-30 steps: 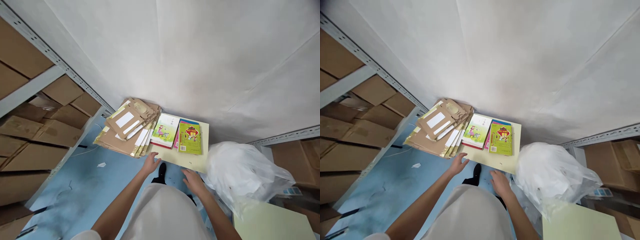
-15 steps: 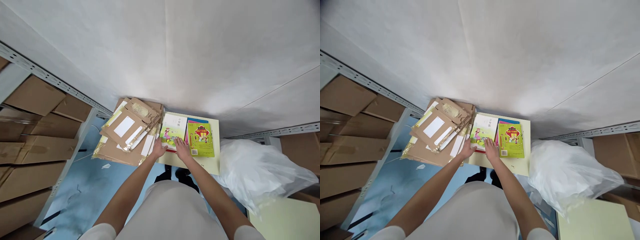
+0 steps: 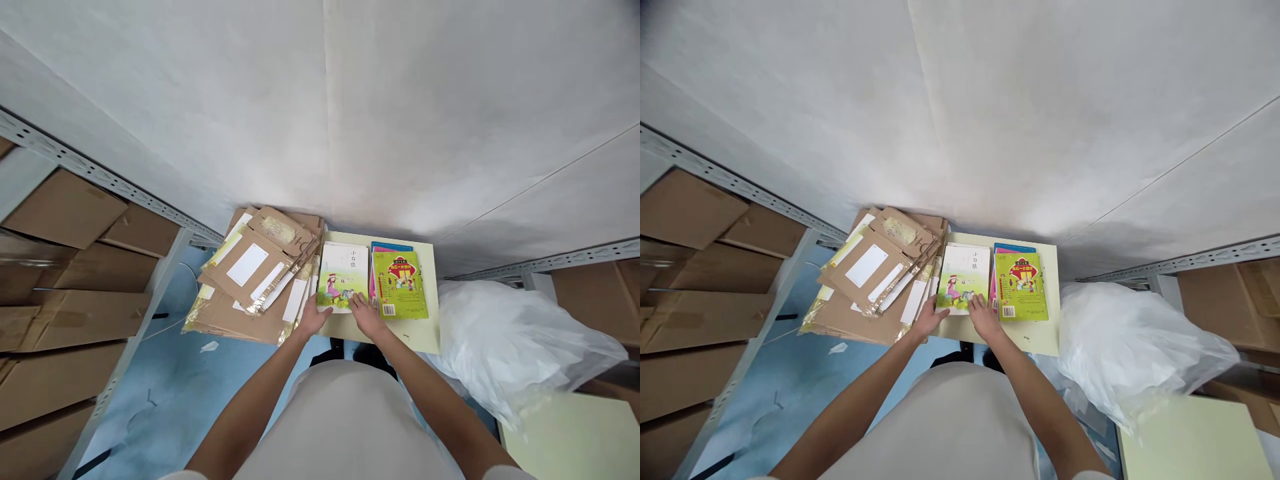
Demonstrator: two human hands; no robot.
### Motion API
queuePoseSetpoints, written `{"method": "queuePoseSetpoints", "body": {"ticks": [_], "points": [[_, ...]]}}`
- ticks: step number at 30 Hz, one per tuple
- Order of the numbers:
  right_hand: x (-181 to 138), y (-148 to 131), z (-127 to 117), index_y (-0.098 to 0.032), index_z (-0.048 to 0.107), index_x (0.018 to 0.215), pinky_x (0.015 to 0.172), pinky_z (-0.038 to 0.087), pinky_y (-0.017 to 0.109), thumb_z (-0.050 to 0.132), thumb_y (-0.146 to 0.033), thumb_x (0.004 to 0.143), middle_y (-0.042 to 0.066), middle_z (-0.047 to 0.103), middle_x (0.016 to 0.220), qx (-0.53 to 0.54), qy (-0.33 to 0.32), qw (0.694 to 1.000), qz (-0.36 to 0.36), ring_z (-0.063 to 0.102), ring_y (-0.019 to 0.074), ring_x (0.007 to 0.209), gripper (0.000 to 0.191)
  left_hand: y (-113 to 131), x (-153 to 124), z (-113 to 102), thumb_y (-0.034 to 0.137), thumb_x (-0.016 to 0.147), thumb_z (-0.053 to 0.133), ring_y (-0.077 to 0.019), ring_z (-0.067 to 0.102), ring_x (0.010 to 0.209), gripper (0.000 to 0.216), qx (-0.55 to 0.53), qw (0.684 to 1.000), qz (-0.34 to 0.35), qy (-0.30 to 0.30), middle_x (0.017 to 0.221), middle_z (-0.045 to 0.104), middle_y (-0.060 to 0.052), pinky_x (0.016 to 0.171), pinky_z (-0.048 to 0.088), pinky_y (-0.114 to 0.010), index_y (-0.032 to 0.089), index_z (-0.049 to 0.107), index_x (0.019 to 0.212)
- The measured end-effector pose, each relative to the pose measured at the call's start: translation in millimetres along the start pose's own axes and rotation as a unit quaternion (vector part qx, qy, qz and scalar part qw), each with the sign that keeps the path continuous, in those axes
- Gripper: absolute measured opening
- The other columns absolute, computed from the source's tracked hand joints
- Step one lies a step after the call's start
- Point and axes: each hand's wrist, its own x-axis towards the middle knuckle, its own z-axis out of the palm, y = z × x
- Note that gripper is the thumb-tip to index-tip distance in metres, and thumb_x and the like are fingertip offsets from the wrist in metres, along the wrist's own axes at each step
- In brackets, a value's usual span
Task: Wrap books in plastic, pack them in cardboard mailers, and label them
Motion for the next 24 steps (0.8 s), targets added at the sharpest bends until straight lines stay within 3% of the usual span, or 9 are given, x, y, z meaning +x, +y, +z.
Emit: {"method": "queuePoseSetpoints", "body": {"ticks": [3,5,11,19,22,24], "points": [[-19.8,5.3,-5.8,-0.014,0.05,0.133,0.11,0.032,0.053,0.033,0.011,0.076,0.016,0.049,0.139,0.027,0.035,0.997,-0.055,0.036,0.0246,0.137,0.064,-3.5,-9.7,-6.2,0.038,0.074,0.067,-0.0261,0.059,0.113,0.051,-0.141,0.987,-0.072,0.011,0.122,0.061,-0.014,0.09,0.048,-0.037,0.016,0.054,0.119],[-33.1,7.0,-9.7,-0.016,0.051,0.133,0.111,0.033,0.051,0.03,0.011,0.076,0.013,0.053,0.137,0.043,0.08,0.992,-0.082,0.041,0.022,0.134,0.066,-1.9,-15.4,-10.8,0.041,0.08,0.06,-0.0243,0.061,0.11,0.045,-0.18,0.978,-0.108,0.008,0.119,0.062,-0.014,0.082,0.052,-0.034,0.016,0.053,0.117],[-68.3,-2.5,-14.2,-0.019,0.053,0.132,0.111,0.033,0.05,0.028,0.009,0.08,0.01,0.056,0.135,0.045,0.151,0.981,-0.117,0.045,0.0205,0.131,0.064,8.4,-37.8,-16.7,0.03,0.08,0.06,-0.0201,0.069,0.091,0.035,-0.296,0.933,-0.155,-0.131,0.104,0.068,-0.009,0.067,0.057,-0.03,0.019,0.052,0.112],[-103.8,-15.9,-10.4,-0.018,0.056,0.128,0.11,0.035,0.05,0.032,0.002,0.086,0.013,0.057,0.132,0.077,0.173,0.977,-0.093,0.046,0.0218,0.13,0.053,0.9,-65.3,-14.3,0.024,0.075,0.063,-0.02,0.068,0.093,0.051,-0.315,0.934,-0.092,-0.143,0.112,0.067,-0.008,0.07,0.057,-0.03,0.024,0.048,0.124],[-124.2,-21.0,-18.7,-0.018,0.055,0.13,0.109,0.035,0.05,0.048,-0.013,0.087,0.016,0.047,0.141,0.101,0.203,0.972,-0.067,0.037,0.0268,0.135,0.044,8.2,-76.0,-17.9,0.029,0.074,0.063,-0.0207,0.067,0.096,0.059,-0.276,0.948,-0.055,-0.149,0.116,0.066,-0.007,0.071,0.058,-0.032,0.026,0.045,0.129],[-142.5,-21.9,-25.7,-0.018,0.053,0.132,0.109,0.035,0.052,0.059,-0.028,0.083,0.017,0.038,0.147,0.125,0.232,0.964,-0.042,0.031,0.0306,0.138,0.05,18.6,-83.5,-19.9,0.033,0.072,0.065,-0.0216,0.067,0.096,0.063,-0.245,0.956,-0.03,-0.158,0.117,0.065,-0.007,0.071,0.058,-0.032,0.026,0.044,0.131]]}}
